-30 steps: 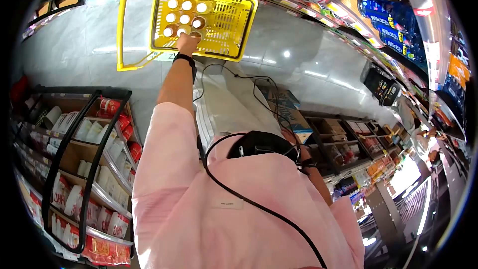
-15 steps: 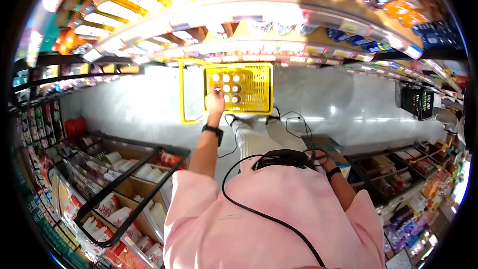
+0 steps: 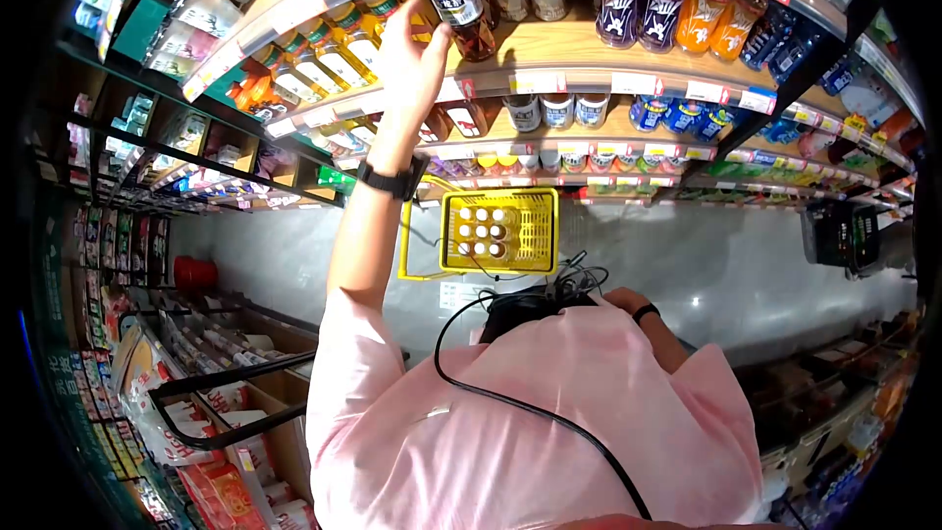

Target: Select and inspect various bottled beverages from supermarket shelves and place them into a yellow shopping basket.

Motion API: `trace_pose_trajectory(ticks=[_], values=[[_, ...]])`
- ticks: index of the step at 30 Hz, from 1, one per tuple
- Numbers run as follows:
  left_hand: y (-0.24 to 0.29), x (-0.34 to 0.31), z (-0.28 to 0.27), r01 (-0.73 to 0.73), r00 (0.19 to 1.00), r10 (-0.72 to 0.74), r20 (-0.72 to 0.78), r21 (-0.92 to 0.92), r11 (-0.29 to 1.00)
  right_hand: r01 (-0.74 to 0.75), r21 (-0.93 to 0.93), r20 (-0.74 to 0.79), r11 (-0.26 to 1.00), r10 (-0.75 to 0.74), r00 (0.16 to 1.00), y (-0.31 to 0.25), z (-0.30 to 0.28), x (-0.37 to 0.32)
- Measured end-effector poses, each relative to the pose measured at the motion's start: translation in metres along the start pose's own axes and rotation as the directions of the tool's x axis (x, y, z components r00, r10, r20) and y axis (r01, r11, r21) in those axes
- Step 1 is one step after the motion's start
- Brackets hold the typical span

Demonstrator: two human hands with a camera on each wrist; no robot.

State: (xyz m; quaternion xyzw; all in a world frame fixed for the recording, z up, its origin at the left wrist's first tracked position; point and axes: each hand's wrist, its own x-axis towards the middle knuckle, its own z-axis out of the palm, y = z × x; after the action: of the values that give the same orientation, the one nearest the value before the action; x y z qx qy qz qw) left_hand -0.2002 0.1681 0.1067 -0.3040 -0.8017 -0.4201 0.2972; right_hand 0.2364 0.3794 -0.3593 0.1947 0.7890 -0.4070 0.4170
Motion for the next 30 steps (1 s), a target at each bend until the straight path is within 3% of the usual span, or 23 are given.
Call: trace_pose_trajectory(ticks=[1, 2, 3, 4, 5, 6, 8, 10, 11, 12, 13, 14, 15, 17, 19, 20, 21, 22, 24, 25, 28, 29, 30], values=[[0.011, 0.013, 0.000, 0.087, 0.996, -0.087, 0.004, -0.068, 0.994, 0.057, -0.034, -0.022, 0.998, -0.058, 0.998, -0.002, 0.001, -0.007], [0.006, 0.026, 0.007, 0.079, 0.996, -0.073, -0.046, 0.128, 0.989, 0.112, -0.069, -0.045, 0.991, -0.116, 0.992, -0.004, 0.001, -0.015], [0.011, 0.037, 0.007, 0.037, 0.999, -0.036, -0.011, 0.148, 0.988, 0.256, -0.243, -0.026, 0.935, -0.270, 0.962, 0.002, 0.002, -0.013], [0.016, 0.047, 0.009, -0.005, 1.000, 0.000, 0.027, 0.164, 0.986, 0.253, -0.250, -0.039, 0.935, -0.271, 0.962, 0.005, 0.003, -0.012], [0.010, 0.055, 0.018, 0.102, 0.990, -0.117, 0.085, 0.164, 0.981, 0.228, -0.208, -0.035, 0.951, -0.240, 0.970, 0.009, 0.004, -0.013], [0.017, 0.063, 0.015, 0.216, 0.923, -0.284, 0.260, 0.261, 0.941, 0.201, -0.164, -0.028, 0.966, -0.208, 0.978, 0.012, 0.006, -0.014], [-0.007, 0.066, 0.035, 0.165, 0.964, -0.183, 0.193, 0.106, 0.981, 0.142, -0.076, -0.002, 0.987, -0.142, 0.990, 0.019, 0.008, -0.019], [-0.002, 0.066, 0.028, 0.204, 0.943, -0.227, 0.242, 0.116, 0.972, 0.110, -0.035, 0.015, 0.993, -0.109, 0.994, 0.012, 0.002, -0.034], [0.001, 0.063, 0.021, 0.240, 0.918, -0.269, 0.290, 0.133, 0.962, -0.102, 0.299, 0.008, 0.949, 0.104, 0.995, 0.005, -0.006, -0.050], [0.002, 0.056, 0.016, 0.242, 0.919, -0.271, 0.287, 0.134, 0.961, -0.283, 0.593, 0.071, 0.753, 0.302, 0.951, -0.003, -0.015, -0.059], [0.003, 0.045, 0.011, 0.237, 0.953, -0.242, 0.184, 0.047, 0.970, -0.285, 0.592, 0.074, 0.754, 0.301, 0.951, 0.006, -0.025, -0.051], [0.003, 0.034, 0.005, 0.223, 0.972, -0.220, 0.076, -0.036, 0.974, -0.193, 0.635, 0.028, 0.748, 0.228, 0.973, 0.018, -0.041, -0.044], [-0.001, 0.025, -0.001, 0.332, 0.939, -0.320, 0.129, -0.088, 0.939, -0.101, 0.675, -0.019, 0.731, 0.155, 0.988, 0.025, -0.052, -0.034], [-0.001, 0.003, -0.012, 0.230, 0.972, -0.233, 0.015, -0.242, 0.943, 0.059, 0.280, -0.214, 0.958, 0.002, 0.977, -0.007, -0.100, -0.017], [0.019, -0.010, -0.034, 0.160, 0.981, -0.187, -0.048, -0.340, 0.927, 0.290, 0.252, -0.489, 0.923, -0.137, 0.861, -0.091, -0.144, -0.065], [0.033, -0.015, -0.048, 0.161, 0.981, -0.192, -0.040, -0.398, 0.903, 0.439, 0.012, -0.591, 0.898, -0.348, 0.728, -0.120, -0.163, -0.066], [0.046, -0.016, -0.062, 0.100, 0.984, -0.155, -0.090, -0.437, 0.894, 0.555, 0.136, -0.540, 0.821, -0.409, 0.736, -0.185, -0.184, -0.111], [0.057, -0.018, -0.076, 0.040, 0.982, -0.120, -0.143, -0.468, 0.883, 0.697, 0.250, -0.550, 0.672, -0.494, 0.674, -0.219, -0.193, -0.117], [0.103, -0.023, -0.110, 0.165, 0.961, -0.261, -0.090, -0.571, 0.804, 0.845, 0.295, -0.540, 0.447, -0.651, 0.533, -0.306, -0.201, -0.178], [0.116, -0.025, -0.122, 0.160, 0.968, -0.241, -0.065, -0.575, 0.802, 0.878, 0.354, -0.505, 0.324, -0.723, 0.470, -0.334, -0.199, -0.196], [0.119, -0.034, -0.134, 0.278, 0.953, -0.289, 0.091, -0.639, 0.717, 0.846, 0.533, -0.420, -0.012, -0.871, 0.253, -0.388, -0.175, -0.223], [0.118, -0.036, -0.132, 0.277, 0.954, -0.286, 0.095, -0.649, 0.708, 0.822, 0.569, -0.410, -0.037, -0.879, 0.244, -0.387, -0.163, -0.215], [0.113, -0.039, -0.132, 0.292, 0.951, -0.294, 0.100, -0.607, 0.739, 0.758, 0.652, -0.382, -0.025, -0.874, 0.300, -0.389, -0.150, -0.222]])
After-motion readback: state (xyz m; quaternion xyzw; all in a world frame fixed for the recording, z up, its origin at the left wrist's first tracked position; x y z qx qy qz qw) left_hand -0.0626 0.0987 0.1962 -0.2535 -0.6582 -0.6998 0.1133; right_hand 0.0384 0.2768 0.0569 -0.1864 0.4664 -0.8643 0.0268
